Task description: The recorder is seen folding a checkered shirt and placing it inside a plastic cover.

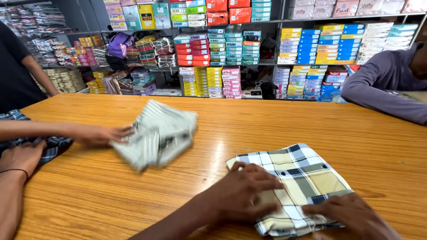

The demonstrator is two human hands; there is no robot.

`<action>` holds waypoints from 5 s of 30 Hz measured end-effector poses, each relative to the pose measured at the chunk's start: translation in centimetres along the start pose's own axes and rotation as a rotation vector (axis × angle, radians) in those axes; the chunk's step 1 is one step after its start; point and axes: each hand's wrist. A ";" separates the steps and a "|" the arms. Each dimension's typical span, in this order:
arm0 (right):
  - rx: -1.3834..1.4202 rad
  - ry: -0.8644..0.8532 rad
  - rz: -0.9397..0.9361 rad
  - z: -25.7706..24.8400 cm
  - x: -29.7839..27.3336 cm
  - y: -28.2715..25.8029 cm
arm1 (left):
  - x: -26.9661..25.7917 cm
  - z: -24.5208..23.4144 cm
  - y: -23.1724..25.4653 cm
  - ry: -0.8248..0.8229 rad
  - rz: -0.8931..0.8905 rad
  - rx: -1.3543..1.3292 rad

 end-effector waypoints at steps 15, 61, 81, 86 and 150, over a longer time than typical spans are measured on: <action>-0.348 0.156 0.040 -2.1 0.2 -1.8 | 0.1 0.5 -1.5 -0.205 -0.111 -0.086; -0.131 0.478 -0.191 -4.7 -1.9 -6.5 | -10.5 -10.3 -17.8 -0.104 -1.479 0.639; -0.058 0.263 -0.095 -7.5 -2.1 -8.8 | -15.5 -13.3 -2.7 -0.305 -0.869 1.295; -0.024 0.238 -0.104 -7.0 -1.7 -7.6 | -18.1 -14.6 -4.2 -0.604 -1.406 0.815; -0.363 -0.369 0.181 1.6 8.8 4.6 | 3.2 2.6 -2.7 0.079 -0.096 -0.084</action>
Point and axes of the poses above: each hand's wrist, its own x-axis towards the middle knuckle, its own z-axis out of the palm, y = z × x, and after that the axes turned 7 degrees about -x, right-handed
